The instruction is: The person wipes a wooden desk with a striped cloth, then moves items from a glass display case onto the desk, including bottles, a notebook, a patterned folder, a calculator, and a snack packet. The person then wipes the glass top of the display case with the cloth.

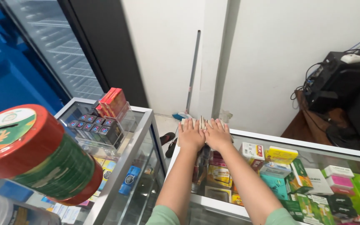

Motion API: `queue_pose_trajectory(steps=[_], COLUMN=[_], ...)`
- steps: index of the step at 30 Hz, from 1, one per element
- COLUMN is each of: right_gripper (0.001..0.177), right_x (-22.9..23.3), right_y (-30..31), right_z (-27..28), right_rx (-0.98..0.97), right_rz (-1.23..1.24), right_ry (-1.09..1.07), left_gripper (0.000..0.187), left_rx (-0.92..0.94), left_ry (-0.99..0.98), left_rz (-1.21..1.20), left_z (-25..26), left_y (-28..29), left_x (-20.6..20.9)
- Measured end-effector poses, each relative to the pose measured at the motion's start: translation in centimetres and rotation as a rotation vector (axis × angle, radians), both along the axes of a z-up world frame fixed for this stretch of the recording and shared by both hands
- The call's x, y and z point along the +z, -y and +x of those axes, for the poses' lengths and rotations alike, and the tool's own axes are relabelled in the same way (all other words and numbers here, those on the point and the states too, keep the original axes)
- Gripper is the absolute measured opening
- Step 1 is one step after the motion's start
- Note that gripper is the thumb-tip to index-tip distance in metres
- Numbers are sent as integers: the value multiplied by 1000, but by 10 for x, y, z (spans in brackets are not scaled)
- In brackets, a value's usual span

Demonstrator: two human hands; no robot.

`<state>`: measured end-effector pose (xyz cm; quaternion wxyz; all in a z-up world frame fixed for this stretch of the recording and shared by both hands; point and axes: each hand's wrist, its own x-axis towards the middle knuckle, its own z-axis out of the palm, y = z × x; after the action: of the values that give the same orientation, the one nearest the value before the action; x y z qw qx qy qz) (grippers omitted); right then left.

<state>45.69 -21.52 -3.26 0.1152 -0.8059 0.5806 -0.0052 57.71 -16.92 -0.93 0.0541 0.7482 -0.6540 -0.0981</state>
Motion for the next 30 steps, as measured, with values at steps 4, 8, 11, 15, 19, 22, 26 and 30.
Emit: queue_pose_trajectory(steps=[4,8,11,15,19,22,26,30], right_gripper=[57,57,57,56,55,55,55,54], right_x=[5,1,4,9,7,8,5,3], right_y=[-5,-4,-13,-25,-39,-52,-73,-90], right_z=[18,26,27,30,31,32,31,29], right_rx=[36,86,100,120,138,144,158,197], right_rz=[-7,-29,-37,-40,-54,-55,-47,-74], right_ry=[-5,-19,-14,-10,-22,6,8,31], left_gripper=[63,64,64,63,63,62,62,62], left_rx=[39,38,26,23,35,37,35,45], left_ry=[2,-33,-39,-63,-69,-88,-80,-76], left_rz=[0,-52,-79,-132,-128,-143,-119,-174], left_z=[18,27,30,33,34,37,36,36], left_y=[0,0,-6,-17,-30,-44,-71,-93], left_x=[-9,-20,-23,-24,-29,-28,-22,-26])
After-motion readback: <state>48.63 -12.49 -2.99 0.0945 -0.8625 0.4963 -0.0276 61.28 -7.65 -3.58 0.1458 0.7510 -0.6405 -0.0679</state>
